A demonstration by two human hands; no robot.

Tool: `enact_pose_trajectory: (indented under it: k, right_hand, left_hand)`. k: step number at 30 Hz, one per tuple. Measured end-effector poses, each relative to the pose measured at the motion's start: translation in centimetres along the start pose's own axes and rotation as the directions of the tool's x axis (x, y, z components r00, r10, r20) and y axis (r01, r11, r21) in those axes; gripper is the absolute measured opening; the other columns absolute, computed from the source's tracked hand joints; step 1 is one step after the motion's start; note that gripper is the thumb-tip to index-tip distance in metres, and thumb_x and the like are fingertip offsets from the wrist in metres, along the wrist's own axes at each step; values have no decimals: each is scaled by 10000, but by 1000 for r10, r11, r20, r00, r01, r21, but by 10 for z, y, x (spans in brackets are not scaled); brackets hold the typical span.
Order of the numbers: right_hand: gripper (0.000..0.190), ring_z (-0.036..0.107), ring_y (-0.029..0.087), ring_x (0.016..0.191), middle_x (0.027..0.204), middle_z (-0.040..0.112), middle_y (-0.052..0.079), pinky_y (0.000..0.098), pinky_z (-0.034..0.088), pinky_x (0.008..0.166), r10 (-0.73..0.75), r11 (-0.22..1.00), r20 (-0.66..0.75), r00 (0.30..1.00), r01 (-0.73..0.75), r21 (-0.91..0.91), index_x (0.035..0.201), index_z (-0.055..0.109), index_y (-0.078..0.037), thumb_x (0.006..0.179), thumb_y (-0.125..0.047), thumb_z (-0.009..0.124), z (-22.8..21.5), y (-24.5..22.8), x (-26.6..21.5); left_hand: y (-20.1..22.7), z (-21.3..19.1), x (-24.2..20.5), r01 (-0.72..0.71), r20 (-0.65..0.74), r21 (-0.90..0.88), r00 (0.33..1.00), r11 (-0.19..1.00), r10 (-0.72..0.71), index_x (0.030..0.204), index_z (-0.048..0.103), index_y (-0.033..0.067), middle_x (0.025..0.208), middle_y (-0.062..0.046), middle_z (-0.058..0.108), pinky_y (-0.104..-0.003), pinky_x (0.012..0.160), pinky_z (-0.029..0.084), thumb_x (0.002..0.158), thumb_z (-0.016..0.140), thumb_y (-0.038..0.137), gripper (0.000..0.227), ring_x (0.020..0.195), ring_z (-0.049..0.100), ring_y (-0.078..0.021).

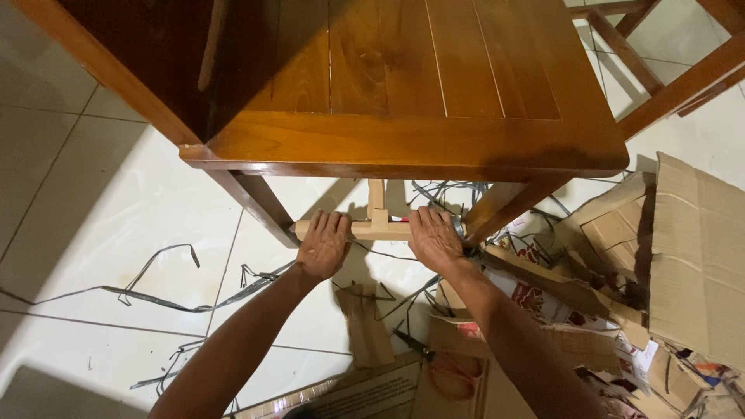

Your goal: Securing a wooden support beam to a chair leg using wires

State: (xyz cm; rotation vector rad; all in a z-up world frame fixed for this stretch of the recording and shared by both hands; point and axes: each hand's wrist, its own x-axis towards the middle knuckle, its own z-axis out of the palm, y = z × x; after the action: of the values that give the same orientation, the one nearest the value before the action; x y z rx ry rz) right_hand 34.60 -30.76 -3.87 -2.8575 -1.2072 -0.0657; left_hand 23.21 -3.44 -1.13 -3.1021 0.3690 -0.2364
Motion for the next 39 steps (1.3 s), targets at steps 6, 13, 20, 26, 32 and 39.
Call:
enact_pose_trajectory:
  k: [6, 13, 20, 26, 32, 39]
  right_hand:
    - [469, 563, 291, 1054, 1062, 534, 83, 453, 426, 914, 4, 1000, 39, 999, -5, 25, 1090, 492, -124, 770, -320, 775, -15, -6, -1]
    - [331, 553, 299, 996, 1000, 508, 92, 431, 420, 852, -101, 995, -147, 984, 101, -8, 1066, 528, -98, 820, -237, 700, 1, 3, -9]
    - [426, 603, 302, 989, 1029, 558, 100, 443, 457, 862, -94, 992, -236, 967, 112, 64, 1111, 562, -81, 834, -353, 738, -12, -10, -6]
    - [351, 625, 292, 915, 934, 578, 93, 443, 465, 853, -180, 983, -259, 949, 182, -16, 1072, 581, -71, 902, -365, 671, -36, -20, -9]
    - [390, 627, 305, 932, 949, 583, 105, 434, 475, 868, -179, 978, -350, 920, 206, 40, 1081, 615, -60, 831, -320, 763, -31, -13, -7]
    - [217, 659, 363, 954, 995, 642, 175, 437, 501, 860, -109, 951, -476, 873, 231, 206, 1078, 674, -17, 982, -212, 673, -67, -23, -59]
  left_hand:
    - [21, -14, 17, -38, 16, 69, 999, 997, 37, 1448, 424, 43, 1316, -165, 561, -525, 1149, 365, 899, 704, 325, 678, 1319, 527, -352]
    - [14, 51, 41, -13, 214, 126, 977, 992, -15, 1397, 428, 24, 1049, -99, 645, -402, 795, 517, 946, 678, 459, 675, 979, 689, -279]
    - [21, 38, 38, -5, -158, 166, 987, 986, 32, 1040, 518, 135, 877, -34, 618, -386, 709, 512, 789, 779, 496, 511, 827, 683, -233]
    - [21, 23, 31, -46, -153, 180, 985, 983, 74, 1071, 528, 125, 931, -49, 603, -382, 779, 479, 922, 692, 392, 348, 914, 661, -253]
    - [12, 1, 25, -145, -61, 45, 987, 988, 148, 1146, 543, 101, 1049, -107, 597, -394, 852, 457, 958, 598, 490, 435, 1029, 628, -298]
    - [-1, 10, 24, -101, 30, -293, 993, 951, 115, 1347, 539, 141, 1112, -80, 599, -413, 882, 457, 946, 609, 356, 460, 1089, 594, -304]
